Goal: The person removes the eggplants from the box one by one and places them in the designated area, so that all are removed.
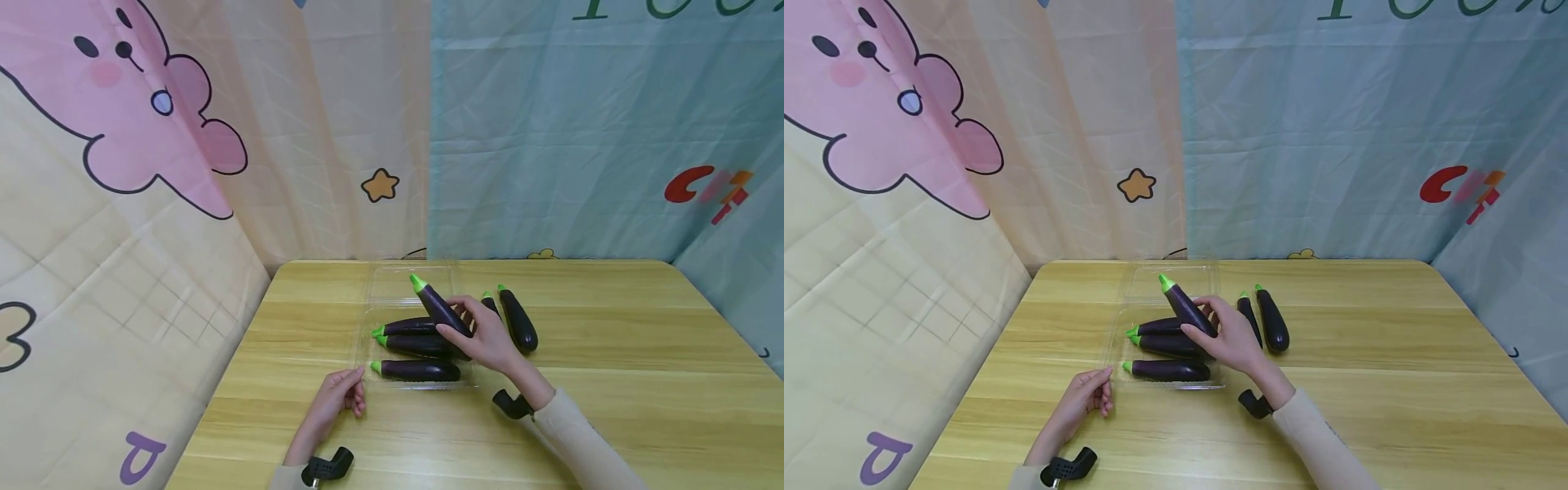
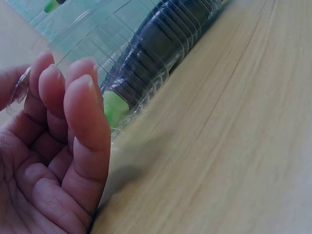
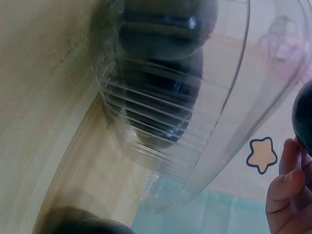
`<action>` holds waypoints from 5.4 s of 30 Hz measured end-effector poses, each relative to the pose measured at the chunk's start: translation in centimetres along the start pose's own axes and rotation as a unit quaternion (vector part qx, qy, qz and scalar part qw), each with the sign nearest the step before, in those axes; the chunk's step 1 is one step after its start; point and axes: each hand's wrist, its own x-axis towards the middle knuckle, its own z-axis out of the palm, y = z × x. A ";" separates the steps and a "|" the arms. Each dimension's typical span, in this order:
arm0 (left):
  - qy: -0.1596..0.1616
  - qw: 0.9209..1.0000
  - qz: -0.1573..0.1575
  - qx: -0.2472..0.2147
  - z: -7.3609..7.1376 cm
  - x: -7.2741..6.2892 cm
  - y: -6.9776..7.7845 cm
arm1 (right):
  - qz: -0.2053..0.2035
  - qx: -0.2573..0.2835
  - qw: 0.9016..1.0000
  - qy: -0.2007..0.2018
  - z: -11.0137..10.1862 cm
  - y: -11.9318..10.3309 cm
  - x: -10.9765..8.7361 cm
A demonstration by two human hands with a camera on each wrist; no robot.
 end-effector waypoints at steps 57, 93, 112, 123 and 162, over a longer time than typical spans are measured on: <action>-0.004 1.000 0.007 0.000 0.1 -0.1 0.2 | 0.212 -0.084 0.951 0.209 -8.0 6.5 -3.7; -0.002 1.000 0.000 0.000 0.2 0.1 0.1 | 0.314 -0.139 0.939 -0.008 -10.0 9.6 -4.9; -0.002 1.000 0.012 0.003 -0.1 0.3 0.0 | 0.308 -0.135 0.941 -0.034 -9.8 10.3 -5.0; -0.006 1.000 0.016 0.003 -0.1 0.6 0.3 | 0.308 -0.149 0.939 -0.035 -9.7 10.0 -4.8; 0.009 1.000 0.004 0.006 0.0 0.3 0.1 | 0.081 -0.084 0.982 -0.149 -4.3 0.4 2.5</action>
